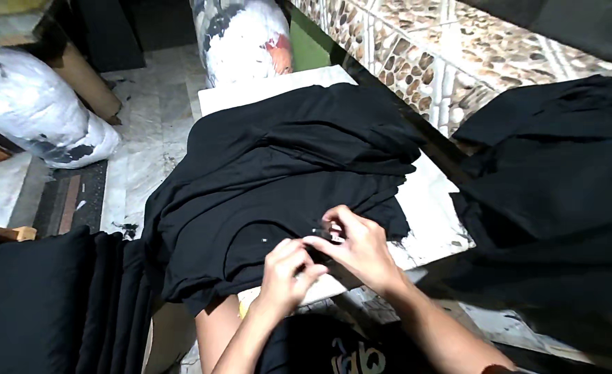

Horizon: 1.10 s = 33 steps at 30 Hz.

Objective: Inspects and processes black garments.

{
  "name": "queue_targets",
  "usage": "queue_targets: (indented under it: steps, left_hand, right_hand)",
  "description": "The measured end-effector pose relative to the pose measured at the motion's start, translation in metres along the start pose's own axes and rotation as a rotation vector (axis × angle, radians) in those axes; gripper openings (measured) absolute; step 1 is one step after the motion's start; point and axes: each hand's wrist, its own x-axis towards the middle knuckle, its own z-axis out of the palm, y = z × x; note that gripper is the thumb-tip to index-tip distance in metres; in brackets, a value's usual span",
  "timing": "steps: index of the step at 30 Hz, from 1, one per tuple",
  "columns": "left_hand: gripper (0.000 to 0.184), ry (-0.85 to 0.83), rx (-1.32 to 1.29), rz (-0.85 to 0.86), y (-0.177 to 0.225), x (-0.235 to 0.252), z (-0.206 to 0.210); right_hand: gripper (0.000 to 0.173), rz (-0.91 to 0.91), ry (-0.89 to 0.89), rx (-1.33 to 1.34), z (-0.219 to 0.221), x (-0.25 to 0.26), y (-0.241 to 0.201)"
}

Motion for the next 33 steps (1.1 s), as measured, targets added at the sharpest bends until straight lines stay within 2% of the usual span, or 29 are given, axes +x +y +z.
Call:
queue_targets:
  steps: [2,3,4,5,6,7,8,10,11,12,14,16,17,19,23,25,27,28,30,32,33]
  left_hand:
    - [0.024,-0.067,0.522,0.153,0.003,-0.01,0.015]
    - [0.012,-0.08,0.659,0.148,0.004,-0.013,0.019]
    - [0.008,-0.068,0.714,0.076,0.005,-0.015,0.021]
    - [0.011,-0.049,0.707,-0.029,0.005,-0.014,0.017]
    - [0.015,-0.029,0.646,-0.127,0.006,-0.011,0.01]
    - [0.017,-0.006,0.528,-0.196,0.007,-0.009,0.002]
    - [0.017,0.011,0.366,-0.25,0.009,-0.007,-0.007]
    - [0.02,0.024,-0.028,-0.33,0.012,-0.003,-0.019]
    - [0.021,0.039,-0.214,-0.358,0.012,-0.002,-0.023]
    - [0.021,0.05,-0.355,-0.387,0.012,-0.003,-0.024]
    - [0.023,0.053,-0.482,-0.421,0.012,-0.006,-0.025]
    - [0.022,0.049,-0.477,-0.398,0.014,-0.008,-0.026]
    - [0.022,0.044,-0.456,-0.378,0.014,-0.009,-0.027]
    - [0.021,0.014,-0.412,-0.332,0.014,-0.011,-0.026]
    - [0.029,-0.064,-0.351,-0.202,0.014,-0.013,-0.026]
    - [0.044,-0.069,-0.195,-0.115,0.015,-0.015,-0.036]
    - [0.066,-0.034,0.247,-0.088,0.021,-0.017,-0.055]
    - [0.07,0.022,0.508,-0.118,0.024,-0.018,-0.065]
    - [0.061,0.09,0.89,-0.317,0.022,-0.023,-0.084]
    - [0.047,0.02,0.97,-0.644,0.019,-0.03,-0.101]
    - [0.036,0.034,0.931,-0.729,0.018,-0.035,-0.107]
  right_hand:
    - [0.049,0.19,-0.461,-0.137,-0.007,0.018,-0.014]
    - [0.039,0.265,-0.652,-0.204,-0.006,0.027,-0.02]
    - [0.028,0.263,-0.662,-0.2,-0.003,0.026,-0.021]
    - [0.017,0.193,-0.495,-0.123,0.004,0.016,-0.017]
    - [0.01,0.103,-0.24,-0.002,0.015,0.005,-0.01]
    - [0.012,0.064,-0.024,0.15,0.026,-0.004,-0.003]
    - [0.016,0.106,0.092,0.365,0.034,-0.009,0.001]
    - [0.012,0.309,0.129,0.856,0.038,-0.014,-0.001]
    - [0.012,0.386,0.125,0.98,0.038,-0.016,-0.003]
    - [0.014,0.38,0.124,0.964,0.039,-0.02,-0.003]
    - [0.025,0.225,0.159,0.603,0.041,-0.034,-0.002]
    - [0.036,0.046,0.218,0.204,0.04,-0.044,-0.002]
    - [0.035,-0.016,0.21,0.085,0.038,-0.046,-0.003]
    - [0.034,-0.076,0.191,-0.051,0.039,-0.046,-0.007]
    - [0.033,-0.031,0.183,-0.112,0.035,-0.035,-0.011]
    - [0.034,-0.026,0.179,-0.118,0.03,-0.033,-0.012]
    - [0.037,-0.027,0.198,-0.063,0.029,-0.032,-0.015]
    - [0.036,-0.047,0.213,-0.017,0.03,-0.029,-0.018]
    - [0.034,-0.113,0.231,0.129,0.038,-0.019,-0.029]
    - [0.03,-0.159,0.183,0.294,0.054,-0.006,-0.042]
    - [0.029,-0.161,0.122,0.362,0.065,0.0,-0.046]
